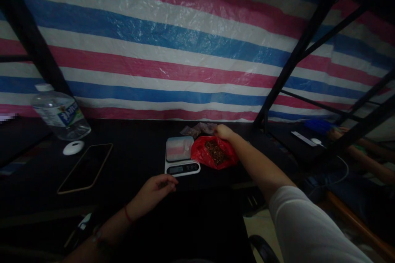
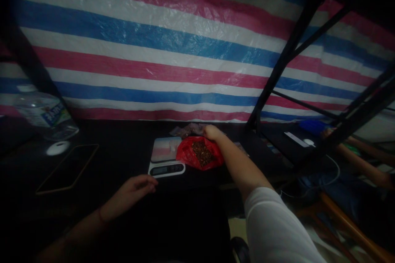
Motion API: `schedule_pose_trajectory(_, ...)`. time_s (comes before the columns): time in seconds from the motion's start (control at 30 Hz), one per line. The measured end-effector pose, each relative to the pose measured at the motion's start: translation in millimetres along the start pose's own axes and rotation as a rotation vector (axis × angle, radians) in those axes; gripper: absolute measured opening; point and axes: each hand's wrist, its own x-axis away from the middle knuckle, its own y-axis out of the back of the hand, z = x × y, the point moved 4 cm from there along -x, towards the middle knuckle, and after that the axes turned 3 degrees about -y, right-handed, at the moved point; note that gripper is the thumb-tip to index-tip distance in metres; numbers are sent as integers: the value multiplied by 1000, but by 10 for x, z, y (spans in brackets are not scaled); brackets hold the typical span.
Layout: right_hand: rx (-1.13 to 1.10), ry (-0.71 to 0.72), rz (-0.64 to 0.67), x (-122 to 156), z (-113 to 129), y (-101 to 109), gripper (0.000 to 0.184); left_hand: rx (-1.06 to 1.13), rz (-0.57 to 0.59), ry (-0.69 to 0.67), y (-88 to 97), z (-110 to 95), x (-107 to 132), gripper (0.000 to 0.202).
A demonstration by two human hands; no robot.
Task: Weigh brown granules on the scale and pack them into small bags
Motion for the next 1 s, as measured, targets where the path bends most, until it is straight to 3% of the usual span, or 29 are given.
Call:
schedule_pose_trajectory(0.13,-151,-40,-149,124,109,268,20,52,-46,-7,43,8,-14,29)
schedule_pose_trajectory(0.23,-332,-14,-205,381,497,242,28,148,-154,-17,82,-20,-17,34)
schedule_pose_trajectory(0.3,-742,84,-144,630,896,75,26,268,-242,-43,103,-61,0,43)
schedule_pose_trajectory(0.37,-981,126,40,891,1323,-193,24,394,-309,-85,122,-110,29,51)
schedule_pose_trajectory(0.43,-1055,120,220,1120,1688,-465,25,479,-355,-127,154,-157,60,54)
schedule_pose_trajectory(0.53,-1076,87,309,1312,2005,-729,26,505,-449,-167,261,-211,100,49)
schedule_pose_trajectory(0.7,-1151,48,275,1351,2098,-861,37,479,-593,-156,466,-236,112,45)
schedule_pose_trajectory(0.87,-1137,-37,133,1358,1935,-886,35,421,-632,-120,595,-138,36,47)
schedule_pose_trajectory(1.0,-1134,-78,79,1361,1768,-836,30,307,-653,-103,895,73,-86,54)
